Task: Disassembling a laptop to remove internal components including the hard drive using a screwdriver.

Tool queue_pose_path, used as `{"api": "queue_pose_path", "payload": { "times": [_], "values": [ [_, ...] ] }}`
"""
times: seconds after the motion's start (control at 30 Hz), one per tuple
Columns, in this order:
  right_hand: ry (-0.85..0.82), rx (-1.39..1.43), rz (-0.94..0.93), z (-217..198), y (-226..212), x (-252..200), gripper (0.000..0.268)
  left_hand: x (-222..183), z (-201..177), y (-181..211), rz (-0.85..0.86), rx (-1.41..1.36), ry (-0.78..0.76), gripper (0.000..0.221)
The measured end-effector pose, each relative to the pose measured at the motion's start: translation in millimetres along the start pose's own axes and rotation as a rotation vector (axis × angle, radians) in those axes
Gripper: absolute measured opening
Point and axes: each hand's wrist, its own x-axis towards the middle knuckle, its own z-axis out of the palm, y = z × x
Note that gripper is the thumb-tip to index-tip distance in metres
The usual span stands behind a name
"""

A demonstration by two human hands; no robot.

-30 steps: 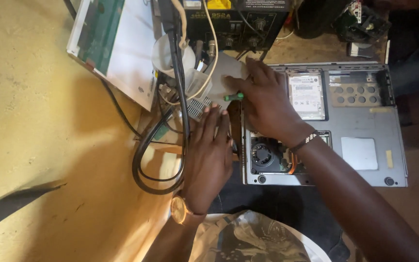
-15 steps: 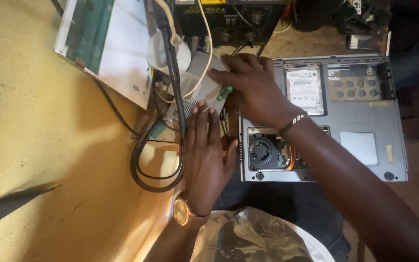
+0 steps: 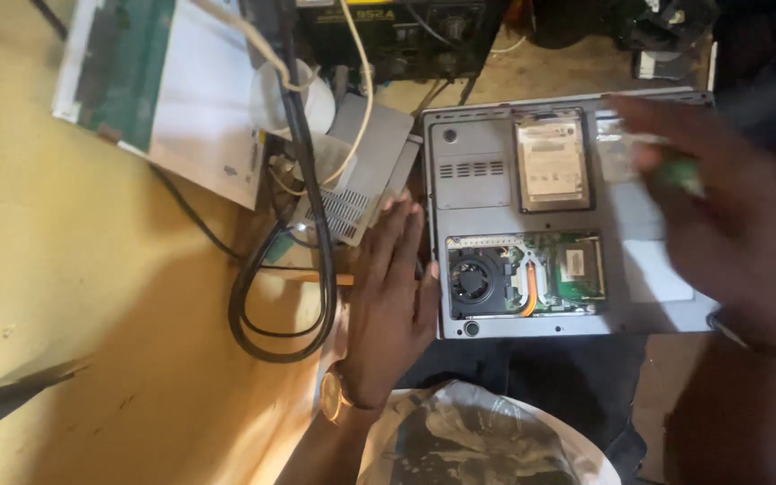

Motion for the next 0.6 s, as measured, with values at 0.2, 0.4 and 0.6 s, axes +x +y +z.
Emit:
{"api": "queue_pose_path", "payload": {
  "times": [0.2,0.4,0.6],
  "values": [
    [0.122,-0.053,0.084,-24.9,74.6,-67.5,0.05,6.5,23.5,-4.5,0.117,-0.15,0.09,0.035],
    [0.155,-0.069,0.318,-22.8,56.1,-100.0,0.031,8.8,31.6,-16.4,0.138,-0.252,0.073,0.034],
    [0.249,-0.329,0.253,-0.1,70.9,-96.0,0.04,9.0,36.8,-17.8,0.159,-0.232,0.057,0.033]
  ]
}}
